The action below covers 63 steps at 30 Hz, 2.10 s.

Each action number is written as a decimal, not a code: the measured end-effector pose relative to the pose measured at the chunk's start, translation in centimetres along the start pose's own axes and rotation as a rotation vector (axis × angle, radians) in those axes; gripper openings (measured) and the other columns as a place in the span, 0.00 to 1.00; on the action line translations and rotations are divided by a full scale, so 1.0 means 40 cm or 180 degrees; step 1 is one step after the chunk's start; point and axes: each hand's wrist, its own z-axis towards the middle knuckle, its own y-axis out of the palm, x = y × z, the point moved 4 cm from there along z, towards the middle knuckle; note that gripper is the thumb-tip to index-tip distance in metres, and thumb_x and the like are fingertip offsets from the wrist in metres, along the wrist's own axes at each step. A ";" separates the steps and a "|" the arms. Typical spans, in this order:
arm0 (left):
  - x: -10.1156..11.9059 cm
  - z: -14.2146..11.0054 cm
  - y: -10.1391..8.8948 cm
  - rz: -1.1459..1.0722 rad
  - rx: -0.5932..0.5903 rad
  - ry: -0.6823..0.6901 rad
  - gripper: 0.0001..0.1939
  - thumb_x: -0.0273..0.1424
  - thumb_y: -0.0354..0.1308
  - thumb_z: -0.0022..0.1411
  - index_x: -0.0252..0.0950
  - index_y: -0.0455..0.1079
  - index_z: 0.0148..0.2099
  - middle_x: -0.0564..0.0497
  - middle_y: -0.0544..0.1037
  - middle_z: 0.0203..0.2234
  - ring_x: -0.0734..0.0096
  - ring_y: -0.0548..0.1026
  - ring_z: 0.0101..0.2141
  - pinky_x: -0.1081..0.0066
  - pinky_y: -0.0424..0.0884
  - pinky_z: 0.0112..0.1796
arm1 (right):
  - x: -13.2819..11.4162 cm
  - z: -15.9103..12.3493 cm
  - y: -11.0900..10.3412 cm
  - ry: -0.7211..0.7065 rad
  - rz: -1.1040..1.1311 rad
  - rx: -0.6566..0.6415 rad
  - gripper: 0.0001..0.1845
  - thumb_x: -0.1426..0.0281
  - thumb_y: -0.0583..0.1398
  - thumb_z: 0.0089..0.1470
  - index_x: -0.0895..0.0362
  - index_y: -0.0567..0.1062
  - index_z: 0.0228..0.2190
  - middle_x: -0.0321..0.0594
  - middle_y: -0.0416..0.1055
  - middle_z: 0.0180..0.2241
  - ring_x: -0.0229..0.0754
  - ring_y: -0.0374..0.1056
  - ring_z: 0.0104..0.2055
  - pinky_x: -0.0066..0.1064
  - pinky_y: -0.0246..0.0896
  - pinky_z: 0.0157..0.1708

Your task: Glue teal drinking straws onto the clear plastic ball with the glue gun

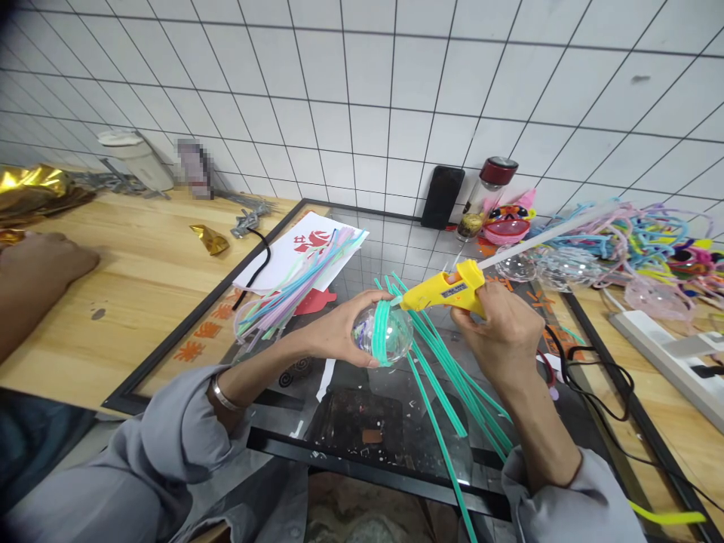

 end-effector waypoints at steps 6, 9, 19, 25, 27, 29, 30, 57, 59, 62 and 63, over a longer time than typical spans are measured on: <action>-0.002 0.000 0.002 0.0002 0.0001 -0.0019 0.50 0.36 0.74 0.40 0.37 0.56 0.63 0.40 0.65 0.59 0.48 0.65 0.59 0.50 0.60 0.61 | -0.003 -0.004 0.004 -0.0084 -0.0011 0.0011 0.13 0.69 0.59 0.53 0.51 0.59 0.23 0.34 0.63 0.20 0.39 0.59 0.22 0.32 0.48 0.24; -0.004 0.000 0.002 0.0001 0.0001 -0.0003 0.49 0.36 0.73 0.40 0.37 0.56 0.63 0.40 0.65 0.59 0.48 0.65 0.59 0.50 0.60 0.61 | -0.003 -0.003 0.001 -0.0096 0.0004 0.0023 0.13 0.69 0.59 0.53 0.51 0.59 0.23 0.34 0.63 0.20 0.39 0.59 0.23 0.32 0.47 0.24; -0.002 -0.001 -0.002 0.0036 -0.0007 -0.0053 0.50 0.37 0.74 0.40 0.38 0.56 0.64 0.40 0.64 0.60 0.48 0.65 0.59 0.50 0.60 0.61 | 0.000 -0.009 0.006 -0.0243 -0.0118 0.0082 0.15 0.69 0.61 0.54 0.52 0.59 0.24 0.32 0.62 0.20 0.37 0.59 0.22 0.31 0.47 0.24; -0.003 -0.004 0.001 0.0039 0.0027 -0.0055 0.50 0.37 0.74 0.40 0.37 0.56 0.64 0.40 0.65 0.60 0.49 0.66 0.59 0.51 0.61 0.61 | 0.001 -0.007 0.003 -0.0225 -0.0145 0.0107 0.16 0.68 0.61 0.53 0.52 0.58 0.23 0.32 0.61 0.19 0.37 0.58 0.22 0.30 0.46 0.24; -0.007 -0.003 0.002 0.0042 0.0036 -0.0070 0.51 0.38 0.74 0.40 0.37 0.56 0.64 0.40 0.64 0.60 0.48 0.65 0.59 0.50 0.60 0.61 | 0.002 -0.006 0.001 -0.0181 -0.0136 0.0101 0.16 0.68 0.61 0.53 0.52 0.57 0.22 0.32 0.61 0.19 0.37 0.57 0.22 0.31 0.45 0.24; -0.008 -0.003 0.002 0.0040 0.0038 -0.0081 0.51 0.38 0.74 0.39 0.37 0.56 0.64 0.40 0.64 0.60 0.48 0.65 0.59 0.50 0.60 0.61 | 0.003 -0.005 0.001 -0.0067 -0.0099 0.0019 0.16 0.68 0.60 0.53 0.51 0.57 0.22 0.33 0.62 0.19 0.38 0.58 0.22 0.31 0.45 0.24; -0.008 -0.003 0.002 0.0038 0.0037 -0.0087 0.51 0.38 0.74 0.40 0.37 0.56 0.64 0.40 0.64 0.60 0.47 0.65 0.59 0.50 0.60 0.61 | 0.003 -0.004 0.002 0.0006 -0.0066 -0.0051 0.16 0.67 0.60 0.53 0.51 0.57 0.22 0.33 0.62 0.19 0.38 0.58 0.22 0.31 0.46 0.24; -0.008 -0.008 -0.001 -0.0002 -0.0002 -0.0192 0.49 0.38 0.72 0.41 0.39 0.56 0.63 0.42 0.65 0.58 0.48 0.67 0.56 0.50 0.62 0.59 | 0.132 -0.063 0.158 0.2154 0.0719 -0.1607 0.19 0.51 0.58 0.43 0.53 0.64 0.18 0.33 0.59 0.17 0.37 0.56 0.20 0.31 0.47 0.23; -0.003 -0.009 -0.001 -0.0023 0.0024 -0.0216 0.48 0.36 0.72 0.40 0.40 0.57 0.63 0.42 0.65 0.58 0.48 0.66 0.57 0.48 0.61 0.59 | 0.153 -0.081 0.201 0.2455 0.0660 -0.1881 0.20 0.51 0.56 0.45 0.54 0.67 0.20 0.33 0.59 0.15 0.38 0.58 0.20 0.31 0.48 0.23; 0.001 -0.011 -0.001 -0.0045 0.0052 -0.0243 0.48 0.36 0.72 0.40 0.40 0.57 0.63 0.42 0.64 0.59 0.47 0.65 0.58 0.47 0.60 0.60 | 0.163 -0.088 0.242 0.2563 0.0505 -0.1871 0.20 0.51 0.55 0.47 0.56 0.71 0.22 0.36 0.62 0.16 0.41 0.61 0.21 0.31 0.49 0.23; 0.001 -0.011 0.000 -0.0050 0.0040 -0.0251 0.48 0.36 0.72 0.40 0.40 0.57 0.63 0.42 0.64 0.59 0.47 0.65 0.58 0.47 0.59 0.60 | 0.162 -0.087 0.251 0.2573 0.0448 -0.1846 0.21 0.52 0.55 0.47 0.56 0.73 0.24 0.37 0.64 0.17 0.43 0.63 0.23 0.32 0.50 0.23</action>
